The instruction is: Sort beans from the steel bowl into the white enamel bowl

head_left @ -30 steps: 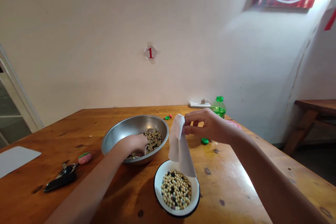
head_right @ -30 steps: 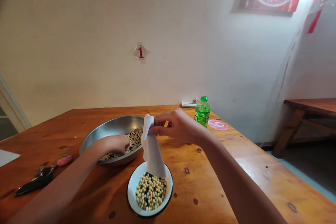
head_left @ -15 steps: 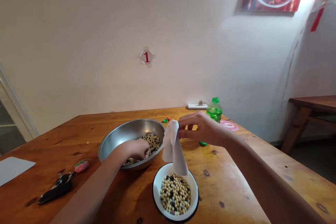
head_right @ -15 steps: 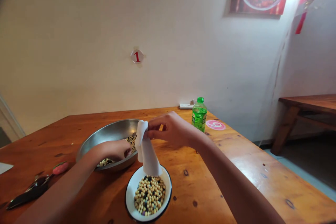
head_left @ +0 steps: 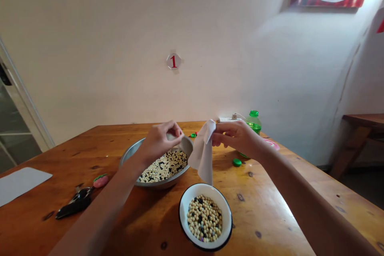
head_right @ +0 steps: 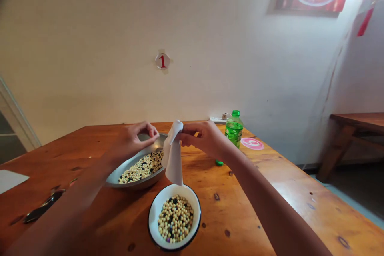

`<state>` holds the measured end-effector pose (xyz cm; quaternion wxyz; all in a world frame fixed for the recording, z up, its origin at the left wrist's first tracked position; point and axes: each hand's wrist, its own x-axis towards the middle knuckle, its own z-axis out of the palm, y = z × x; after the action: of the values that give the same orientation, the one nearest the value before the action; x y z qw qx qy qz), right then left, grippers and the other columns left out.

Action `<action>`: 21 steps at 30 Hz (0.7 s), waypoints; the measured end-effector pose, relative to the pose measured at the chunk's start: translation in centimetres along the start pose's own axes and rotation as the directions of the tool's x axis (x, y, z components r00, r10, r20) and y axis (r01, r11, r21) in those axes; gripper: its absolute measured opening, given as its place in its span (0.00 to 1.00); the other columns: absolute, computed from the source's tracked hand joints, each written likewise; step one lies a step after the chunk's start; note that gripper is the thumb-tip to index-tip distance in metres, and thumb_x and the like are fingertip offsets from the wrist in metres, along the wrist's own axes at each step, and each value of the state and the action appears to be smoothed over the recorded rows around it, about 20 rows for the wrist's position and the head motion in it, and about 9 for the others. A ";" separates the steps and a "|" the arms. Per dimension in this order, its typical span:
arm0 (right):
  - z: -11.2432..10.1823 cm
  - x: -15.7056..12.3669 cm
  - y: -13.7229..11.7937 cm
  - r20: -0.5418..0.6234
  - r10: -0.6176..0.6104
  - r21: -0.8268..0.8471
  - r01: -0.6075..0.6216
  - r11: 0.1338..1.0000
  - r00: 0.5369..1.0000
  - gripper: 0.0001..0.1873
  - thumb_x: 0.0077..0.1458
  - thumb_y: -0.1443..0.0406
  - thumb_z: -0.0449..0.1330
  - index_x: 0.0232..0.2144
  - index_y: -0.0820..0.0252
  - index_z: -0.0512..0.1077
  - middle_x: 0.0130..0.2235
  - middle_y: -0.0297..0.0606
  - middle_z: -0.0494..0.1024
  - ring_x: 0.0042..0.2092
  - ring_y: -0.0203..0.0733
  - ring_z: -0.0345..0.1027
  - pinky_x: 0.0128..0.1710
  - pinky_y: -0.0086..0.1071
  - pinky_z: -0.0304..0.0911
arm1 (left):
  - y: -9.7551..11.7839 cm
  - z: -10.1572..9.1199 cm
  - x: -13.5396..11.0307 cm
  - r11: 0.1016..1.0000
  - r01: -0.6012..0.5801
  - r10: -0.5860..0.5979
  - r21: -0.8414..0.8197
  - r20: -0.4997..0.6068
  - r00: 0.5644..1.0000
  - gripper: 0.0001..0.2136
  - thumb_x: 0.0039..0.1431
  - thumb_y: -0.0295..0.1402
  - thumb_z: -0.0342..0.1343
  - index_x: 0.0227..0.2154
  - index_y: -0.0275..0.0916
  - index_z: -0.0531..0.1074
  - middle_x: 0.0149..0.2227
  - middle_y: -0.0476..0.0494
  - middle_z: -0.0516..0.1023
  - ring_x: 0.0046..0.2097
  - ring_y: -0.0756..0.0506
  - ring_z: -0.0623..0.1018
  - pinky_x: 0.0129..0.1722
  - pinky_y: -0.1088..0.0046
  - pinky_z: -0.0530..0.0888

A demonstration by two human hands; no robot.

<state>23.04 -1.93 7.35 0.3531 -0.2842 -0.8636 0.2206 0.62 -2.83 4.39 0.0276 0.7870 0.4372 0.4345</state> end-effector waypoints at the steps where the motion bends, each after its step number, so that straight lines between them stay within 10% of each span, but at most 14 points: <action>1: 0.1 0.1 0.1 -0.002 0.002 -0.002 -0.002 1.000 1.000 0.13 0.51 0.59 0.55 0.23 0.61 0.72 0.22 0.33 0.72 0.26 0.31 0.64 0.25 0.27 0.59 | 0.7 0.1 -0.2 0.997 -0.059 0.050 -0.050 -0.153 0.987 0.05 0.53 0.30 0.53 0.25 0.38 0.62 0.30 0.49 0.74 0.33 0.51 0.74 0.36 0.73 0.71; 5: 0.6 0.3 0.5 0.024 0.010 -0.008 -0.010 1.000 1.000 0.11 0.51 0.62 0.55 0.23 0.60 0.73 0.24 0.32 0.74 0.26 0.30 0.64 0.24 0.26 0.58 | 3.2 1.1 -1.3 0.972 -0.235 0.221 0.007 -0.368 0.903 0.06 0.54 0.28 0.55 0.27 0.40 0.62 0.31 0.50 0.75 0.35 0.52 0.75 0.32 0.76 0.72; 13: 0.8 0.2 0.3 0.092 -0.021 0.013 0.020 1.000 0.996 0.12 0.49 0.59 0.58 0.24 0.62 0.73 0.21 0.30 0.70 0.24 0.28 0.59 0.22 0.25 0.54 | 3.3 1.4 -1.8 0.734 -0.596 0.654 0.325 -0.100 0.750 0.06 0.56 0.22 0.51 0.33 0.40 0.64 0.34 0.49 0.75 0.40 0.50 0.72 0.39 0.75 0.71; 21: 1.1 -0.1 -0.4 -0.006 -0.068 -0.038 0.068 0.997 0.998 0.07 0.48 0.63 0.59 0.26 0.62 0.73 0.26 0.33 0.72 0.27 0.30 0.63 0.25 0.25 0.58 | 3.2 0.5 -1.6 0.656 -0.644 0.700 0.393 0.003 0.714 0.07 0.57 0.21 0.49 0.36 0.38 0.63 0.34 0.47 0.75 0.40 0.49 0.71 0.37 0.74 0.72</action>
<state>22.13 -2.49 6.83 0.3582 -0.2623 -0.8755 0.1910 2.72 -5.72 4.38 -0.3151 0.8485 0.1880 0.3815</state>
